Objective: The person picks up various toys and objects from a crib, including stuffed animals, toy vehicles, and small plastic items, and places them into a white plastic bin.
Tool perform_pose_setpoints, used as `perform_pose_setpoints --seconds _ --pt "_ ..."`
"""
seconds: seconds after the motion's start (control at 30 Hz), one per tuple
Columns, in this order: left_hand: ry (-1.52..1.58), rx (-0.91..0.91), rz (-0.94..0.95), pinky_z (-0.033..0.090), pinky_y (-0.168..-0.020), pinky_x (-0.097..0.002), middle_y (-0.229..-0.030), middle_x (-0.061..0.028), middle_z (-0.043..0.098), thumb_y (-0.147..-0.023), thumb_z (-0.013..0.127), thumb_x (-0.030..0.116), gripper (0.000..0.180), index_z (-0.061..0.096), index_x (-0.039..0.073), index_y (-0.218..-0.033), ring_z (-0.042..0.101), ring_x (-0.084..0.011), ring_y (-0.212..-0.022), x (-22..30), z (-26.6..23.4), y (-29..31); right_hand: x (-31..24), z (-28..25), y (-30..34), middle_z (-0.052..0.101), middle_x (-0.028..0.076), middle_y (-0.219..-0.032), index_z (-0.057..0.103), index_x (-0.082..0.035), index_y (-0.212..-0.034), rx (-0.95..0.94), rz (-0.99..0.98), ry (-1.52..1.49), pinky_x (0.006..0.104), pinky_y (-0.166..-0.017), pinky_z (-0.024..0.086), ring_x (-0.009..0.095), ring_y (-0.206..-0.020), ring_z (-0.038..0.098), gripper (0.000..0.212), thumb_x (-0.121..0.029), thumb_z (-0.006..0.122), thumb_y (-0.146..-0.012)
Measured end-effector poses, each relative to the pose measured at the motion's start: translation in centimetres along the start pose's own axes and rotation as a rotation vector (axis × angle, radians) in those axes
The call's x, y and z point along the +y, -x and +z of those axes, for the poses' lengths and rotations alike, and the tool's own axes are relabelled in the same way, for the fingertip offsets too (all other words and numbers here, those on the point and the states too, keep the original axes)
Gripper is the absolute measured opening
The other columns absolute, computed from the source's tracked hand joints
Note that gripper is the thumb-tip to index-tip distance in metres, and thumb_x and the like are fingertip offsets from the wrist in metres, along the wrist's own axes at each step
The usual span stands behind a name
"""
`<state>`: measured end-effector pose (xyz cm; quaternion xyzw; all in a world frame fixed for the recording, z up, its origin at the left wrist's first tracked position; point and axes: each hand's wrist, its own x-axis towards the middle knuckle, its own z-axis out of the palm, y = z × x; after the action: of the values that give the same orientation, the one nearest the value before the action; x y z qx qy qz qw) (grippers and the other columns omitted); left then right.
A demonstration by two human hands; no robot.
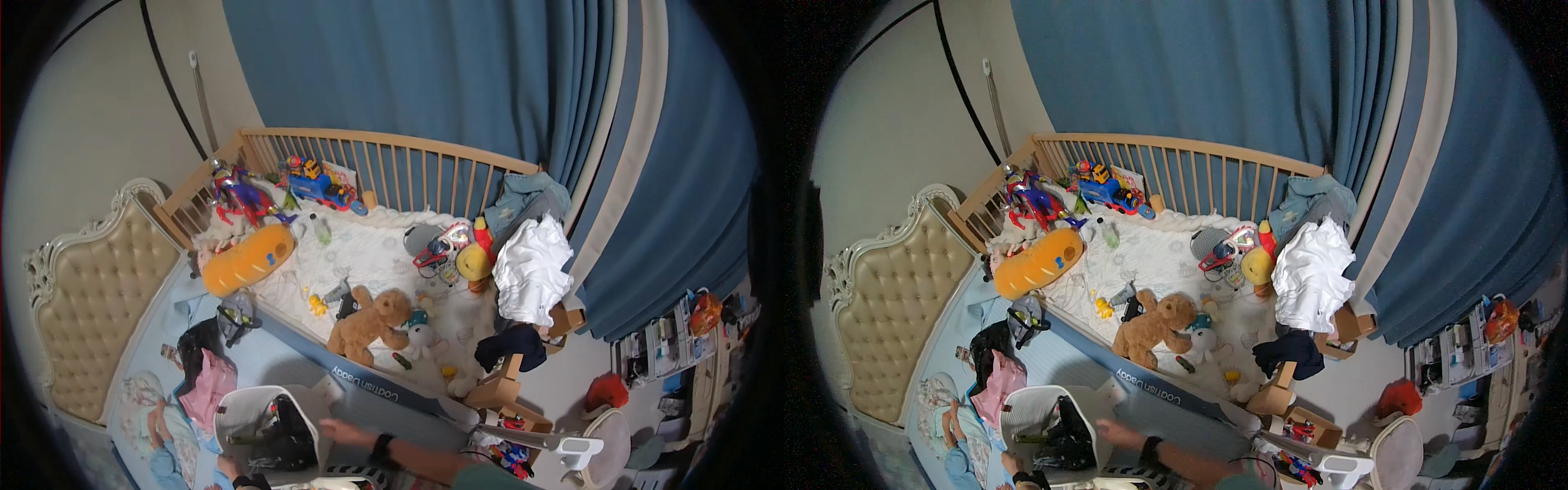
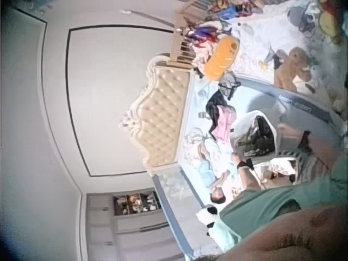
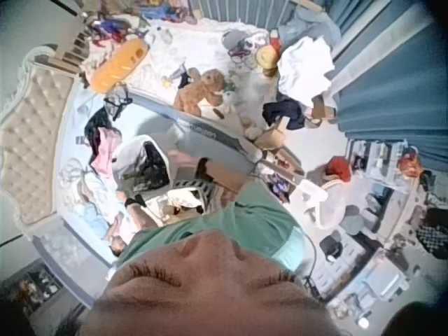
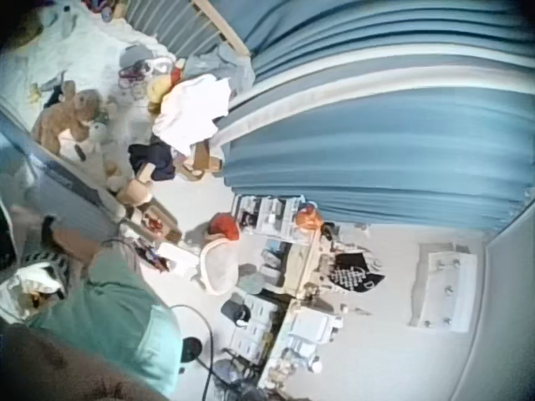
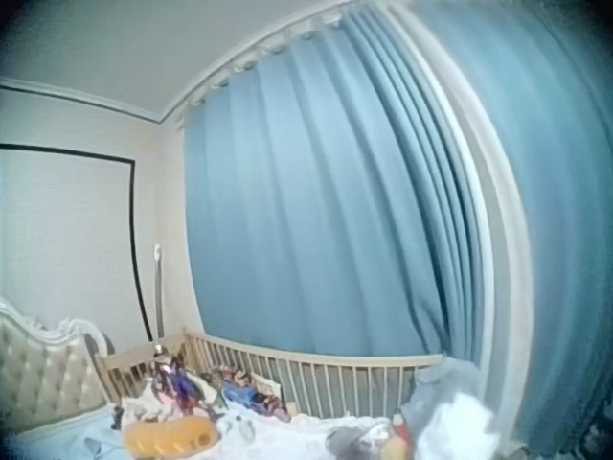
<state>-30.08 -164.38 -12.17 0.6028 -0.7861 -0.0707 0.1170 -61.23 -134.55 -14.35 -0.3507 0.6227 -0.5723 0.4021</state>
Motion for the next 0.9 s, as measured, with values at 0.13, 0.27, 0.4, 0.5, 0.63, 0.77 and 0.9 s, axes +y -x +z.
perform_pose_setpoints --seconds 0.13,0.27,0.4,0.5,0.63,0.77,0.9 --pt "-0.100 0.023 -0.077 0.041 -0.085 -0.0410 -0.108 -0.0285 0.048 -0.070 0.051 0.003 0.047 0.039 -0.011 -0.113 0.048 -0.0420 -0.099 7.6 -1.2 0.7 -7.5 -16.7 2.1 0.060 0.013 -0.099 0.059 -0.002 -0.099 0.342 -0.083 0.364 0.0327 -0.082 0.043 0.026 -0.091 0.056 0.024 -0.018 0.043 -0.091" --pt "-0.001 0.108 0.081 0.038 -0.091 -0.0409 -0.121 -0.0256 0.044 -0.070 0.042 -0.005 0.056 0.034 -0.005 -0.126 0.043 -0.0403 -0.110 19.0 -2.4 0.5 -11.7 -23.3 4.2 0.062 0.011 -0.086 0.058 -0.007 -0.092 0.745 -0.109 0.565 0.0404 -0.073 0.044 0.030 -0.080 0.058 0.016 -0.015 0.047 -0.085" --pt "0.475 0.192 0.492 0.035 -0.093 -0.0371 -0.113 -0.0239 0.049 -0.065 0.040 -0.011 0.056 0.039 -0.006 -0.121 0.047 -0.0360 -0.107 37.3 -1.5 2.7 -15.0 -22.8 5.9 0.063 0.007 -0.073 0.057 -0.009 -0.082 0.928 -0.009 0.522 0.0394 -0.069 0.038 0.029 -0.070 0.057 0.012 -0.013 0.046 -0.083" --pt "0.760 -0.227 0.322 0.041 -0.085 -0.0351 -0.109 -0.0199 0.052 -0.066 0.039 -0.013 0.053 0.047 0.001 -0.117 0.053 -0.0322 -0.099 49.7 -4.3 8.9 -14.8 -23.4 5.8 0.063 0.003 -0.067 0.054 -0.010 -0.074 1.083 -0.076 0.610 0.0355 -0.073 0.032 0.025 -0.064 0.056 0.014 -0.008 0.043 -0.083" --pt "0.797 -0.197 0.628 0.039 -0.089 -0.0329 -0.111 -0.0177 0.055 -0.073 0.046 -0.009 0.042 0.048 0.001 -0.113 0.051 -0.0295 -0.107 53.5 -4.4 13.4 -14.9 -23.2 5.7 0.063 0.003 -0.067 0.055 -0.011 -0.076 1.017 -0.058 0.617 0.0344 -0.074 0.032 0.023 -0.066 0.056 0.013 -0.009 0.044 -0.083" --pt "0.754 -0.231 0.660 0.038 -0.090 -0.0336 -0.108 -0.0173 0.056 -0.072 0.048 -0.009 0.038 0.052 0.001 -0.108 0.052 -0.0302 -0.104 50.6 -1.8 13.5 -14.1 -22.5 5.4 0.063 0.003 -0.069 0.056 -0.010 -0.076 0.970 -0.042 0.599 0.0339 -0.074 0.033 0.023 -0.067 0.057 0.015 -0.013 0.044 -0.084" --pt "0.688 -0.377 0.530 0.039 -0.088 -0.0329 -0.105 -0.0167 0.057 -0.073 0.049 -0.008 0.032 0.054 0.001 -0.103 0.053 -0.0314 -0.102 49.4 -4.3 12.4 -13.9 -22.1 5.3 0.063 0.003 -0.070 0.056 -0.010 -0.075 0.958 -0.097 0.590 0.0331 -0.074 0.034 0.022 -0.065 0.058 0.015 -0.013 0.045 -0.084"
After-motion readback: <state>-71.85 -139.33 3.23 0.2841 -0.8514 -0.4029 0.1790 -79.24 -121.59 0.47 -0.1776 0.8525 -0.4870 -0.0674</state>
